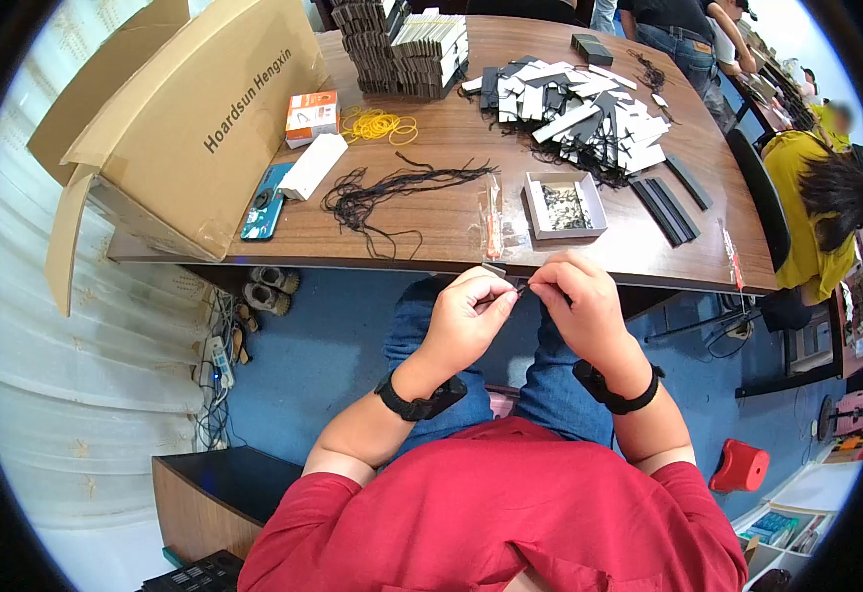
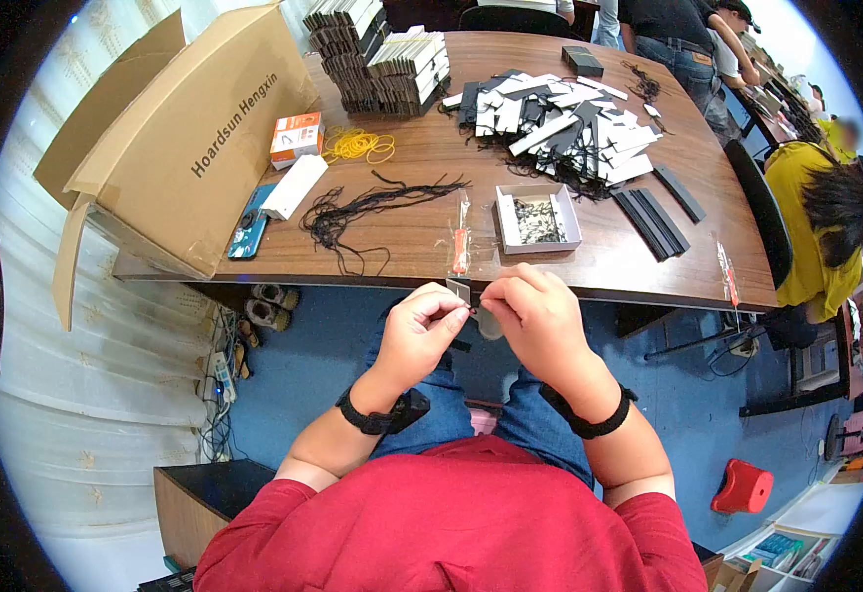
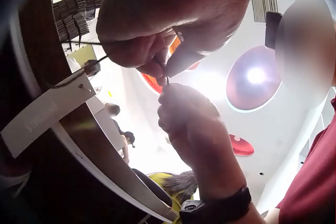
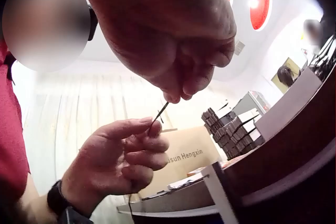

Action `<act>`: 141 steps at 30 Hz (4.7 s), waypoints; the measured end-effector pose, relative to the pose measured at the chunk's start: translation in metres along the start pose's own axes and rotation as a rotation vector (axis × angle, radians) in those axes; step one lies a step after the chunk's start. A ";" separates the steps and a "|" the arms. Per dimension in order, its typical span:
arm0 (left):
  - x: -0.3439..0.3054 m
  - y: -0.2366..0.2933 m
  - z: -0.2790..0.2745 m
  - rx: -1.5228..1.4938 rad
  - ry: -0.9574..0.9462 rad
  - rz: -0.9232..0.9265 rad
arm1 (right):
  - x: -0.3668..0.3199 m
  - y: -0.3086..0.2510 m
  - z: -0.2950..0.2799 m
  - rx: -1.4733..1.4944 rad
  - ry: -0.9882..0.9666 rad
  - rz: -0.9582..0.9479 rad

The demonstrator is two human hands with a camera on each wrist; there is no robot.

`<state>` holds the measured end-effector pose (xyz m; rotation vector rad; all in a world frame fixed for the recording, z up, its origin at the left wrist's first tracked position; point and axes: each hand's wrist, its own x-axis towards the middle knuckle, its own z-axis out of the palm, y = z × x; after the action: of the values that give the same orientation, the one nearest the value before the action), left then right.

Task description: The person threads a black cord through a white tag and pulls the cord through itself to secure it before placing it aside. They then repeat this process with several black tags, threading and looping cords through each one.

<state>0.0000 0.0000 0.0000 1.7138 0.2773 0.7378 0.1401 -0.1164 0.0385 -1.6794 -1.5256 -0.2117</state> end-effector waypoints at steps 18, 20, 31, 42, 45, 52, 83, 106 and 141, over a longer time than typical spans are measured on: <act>-0.011 -0.012 0.021 0.098 0.069 0.167 | -0.023 -0.009 -0.002 -0.157 0.067 -0.270; -0.010 -0.007 0.016 0.199 0.049 0.293 | -0.018 -0.006 -0.007 -0.177 0.078 -0.257; -0.006 0.007 0.011 0.062 -0.113 0.159 | -0.010 -0.006 -0.013 -0.071 -0.008 -0.294; -0.008 0.007 0.018 0.394 0.029 0.463 | -0.024 -0.004 -0.012 0.632 -0.274 0.518; -0.006 0.011 0.010 0.336 -0.048 0.494 | -0.026 0.004 -0.018 0.883 -0.420 0.698; -0.003 0.017 0.002 0.190 -0.207 0.550 | -0.021 0.004 -0.030 1.040 -0.561 0.725; -0.006 0.020 0.017 -0.538 -0.202 -0.054 | -0.017 -0.030 -0.012 0.154 0.097 0.023; -0.010 0.022 0.014 -0.508 -0.052 -0.085 | -0.010 -0.029 -0.021 -0.036 0.152 -0.193; -0.014 0.046 0.025 -0.110 -0.112 -0.026 | -0.032 -0.026 -0.036 -0.025 0.252 -0.148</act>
<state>-0.0047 -0.0399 0.0365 1.6379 0.1777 0.6244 0.1233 -0.1664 0.0539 -1.4964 -1.4609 -0.5036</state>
